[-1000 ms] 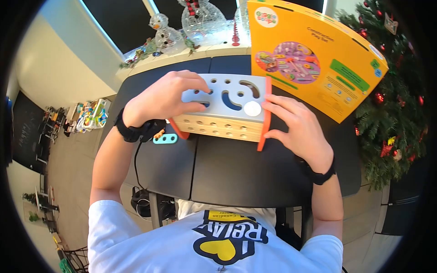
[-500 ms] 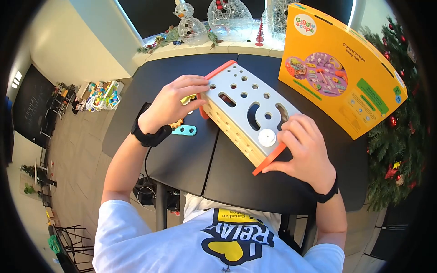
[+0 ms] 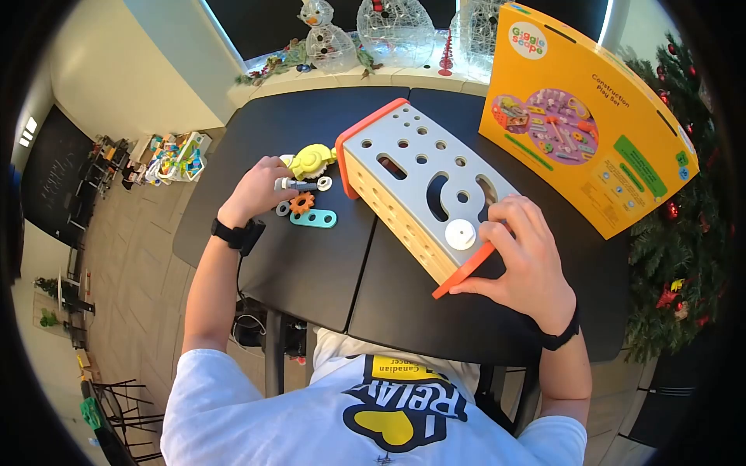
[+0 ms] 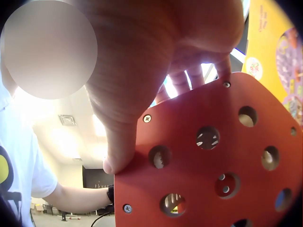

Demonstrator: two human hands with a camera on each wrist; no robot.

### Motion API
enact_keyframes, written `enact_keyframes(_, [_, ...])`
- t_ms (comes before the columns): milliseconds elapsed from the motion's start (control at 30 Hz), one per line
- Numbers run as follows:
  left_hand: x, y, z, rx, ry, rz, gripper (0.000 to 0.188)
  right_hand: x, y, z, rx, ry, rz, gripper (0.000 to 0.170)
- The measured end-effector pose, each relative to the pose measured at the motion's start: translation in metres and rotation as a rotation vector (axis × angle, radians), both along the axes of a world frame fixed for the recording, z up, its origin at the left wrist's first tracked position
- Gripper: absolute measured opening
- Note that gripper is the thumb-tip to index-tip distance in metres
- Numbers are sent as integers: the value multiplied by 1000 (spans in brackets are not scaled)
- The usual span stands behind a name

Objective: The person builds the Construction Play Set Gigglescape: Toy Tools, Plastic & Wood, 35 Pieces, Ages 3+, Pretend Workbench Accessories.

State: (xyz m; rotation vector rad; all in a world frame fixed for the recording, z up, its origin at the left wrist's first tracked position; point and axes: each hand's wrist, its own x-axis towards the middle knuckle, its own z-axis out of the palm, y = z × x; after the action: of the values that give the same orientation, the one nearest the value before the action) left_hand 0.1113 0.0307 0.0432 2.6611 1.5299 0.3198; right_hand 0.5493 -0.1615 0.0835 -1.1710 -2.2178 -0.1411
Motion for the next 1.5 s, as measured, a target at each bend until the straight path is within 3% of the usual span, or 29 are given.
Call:
enact_keyframes(267, [-1, 0, -13, 1, -44, -15, 29, 3, 0, -1, -37, 24, 7, 74])
enact_keyframes(367, [0, -7, -11, -26, -46, 70, 30, 2, 1, -1, -38, 32, 12, 74])
enact_keyframes(467, [8, -21, -3, -25, -186, 82, 30, 1, 0, 0, -31, 36, 14, 74])
enact_keyframes(600, [46, -65, 19, -145, -513, -8, 30, -1, 0, -1, -21, 58, 3, 74])
enact_keyframes(733, [90, -103, 30, -150, -650, -301, 32, -5, 2, -3, -13, 72, 25, 74])
enact_keyframes(933, [126, -115, 20, -32, -666, -423, 36, -7, 1, -2, -8, 74, 32, 72])
enact_keyframes(1433, [168, -108, -1, 117, -630, -416, 35, -5, -2, -1, -8, 46, 32, 66])
enact_keyframes(1500, [164, -106, 3, 97, -717, -417, 36, -2, -3, -3, -31, 77, 50, 63])
